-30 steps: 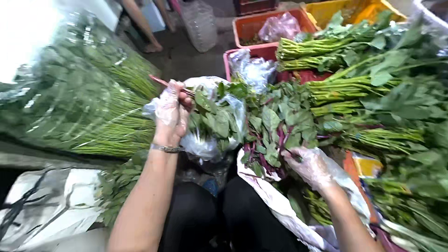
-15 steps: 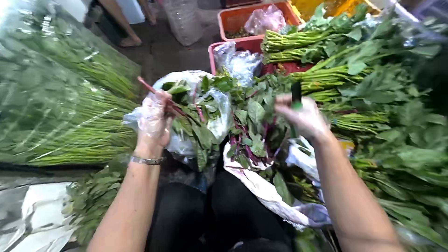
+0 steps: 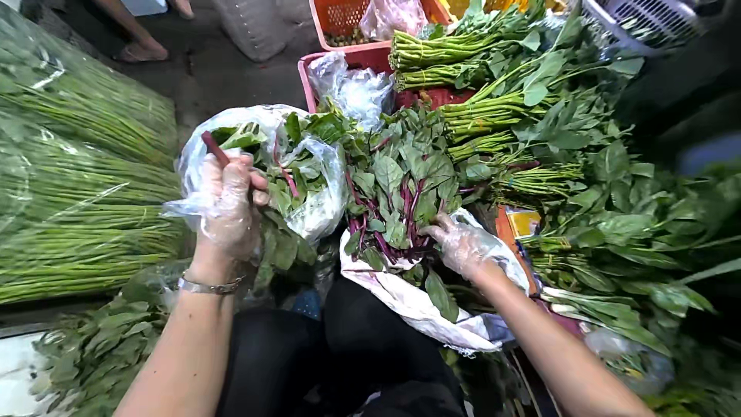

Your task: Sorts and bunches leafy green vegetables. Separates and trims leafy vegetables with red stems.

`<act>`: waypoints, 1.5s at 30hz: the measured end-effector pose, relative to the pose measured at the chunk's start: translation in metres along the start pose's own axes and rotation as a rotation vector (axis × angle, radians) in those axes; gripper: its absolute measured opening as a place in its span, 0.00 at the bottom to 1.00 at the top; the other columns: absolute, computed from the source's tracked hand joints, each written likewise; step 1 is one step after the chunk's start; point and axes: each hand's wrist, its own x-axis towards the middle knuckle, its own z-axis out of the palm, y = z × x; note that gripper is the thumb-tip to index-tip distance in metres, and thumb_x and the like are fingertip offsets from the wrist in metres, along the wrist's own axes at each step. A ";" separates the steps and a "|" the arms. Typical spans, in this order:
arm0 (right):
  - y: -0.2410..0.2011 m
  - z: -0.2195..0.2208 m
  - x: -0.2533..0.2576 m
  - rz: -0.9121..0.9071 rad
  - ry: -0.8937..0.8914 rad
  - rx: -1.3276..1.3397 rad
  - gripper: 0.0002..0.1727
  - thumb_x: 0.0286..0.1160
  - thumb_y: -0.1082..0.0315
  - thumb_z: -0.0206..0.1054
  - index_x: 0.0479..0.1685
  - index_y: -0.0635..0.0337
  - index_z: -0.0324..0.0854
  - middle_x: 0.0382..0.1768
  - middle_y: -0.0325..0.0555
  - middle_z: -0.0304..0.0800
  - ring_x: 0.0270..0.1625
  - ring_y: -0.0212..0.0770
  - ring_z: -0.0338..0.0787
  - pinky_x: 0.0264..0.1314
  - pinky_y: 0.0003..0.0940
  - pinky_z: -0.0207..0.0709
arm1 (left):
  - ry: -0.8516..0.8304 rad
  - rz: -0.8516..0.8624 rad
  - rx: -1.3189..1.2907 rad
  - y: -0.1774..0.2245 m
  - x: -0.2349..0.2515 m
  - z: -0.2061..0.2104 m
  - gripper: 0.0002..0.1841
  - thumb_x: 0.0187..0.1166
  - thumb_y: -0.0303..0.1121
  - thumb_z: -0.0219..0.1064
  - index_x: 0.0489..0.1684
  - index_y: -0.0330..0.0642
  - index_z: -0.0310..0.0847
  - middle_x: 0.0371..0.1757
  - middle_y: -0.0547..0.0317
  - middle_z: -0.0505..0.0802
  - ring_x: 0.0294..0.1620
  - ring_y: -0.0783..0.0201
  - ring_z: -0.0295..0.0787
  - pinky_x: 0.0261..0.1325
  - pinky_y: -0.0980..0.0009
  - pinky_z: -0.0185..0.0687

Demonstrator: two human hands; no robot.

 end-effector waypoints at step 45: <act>-0.021 -0.081 0.034 -0.104 0.118 0.010 0.11 0.80 0.62 0.69 0.54 0.49 0.93 0.52 0.53 0.94 0.56 0.58 0.92 0.60 0.66 0.81 | -0.148 -0.201 -0.052 0.051 0.029 0.020 0.16 0.94 0.39 0.39 0.51 0.57 0.77 0.25 0.79 0.82 0.25 0.78 0.81 0.34 0.78 0.85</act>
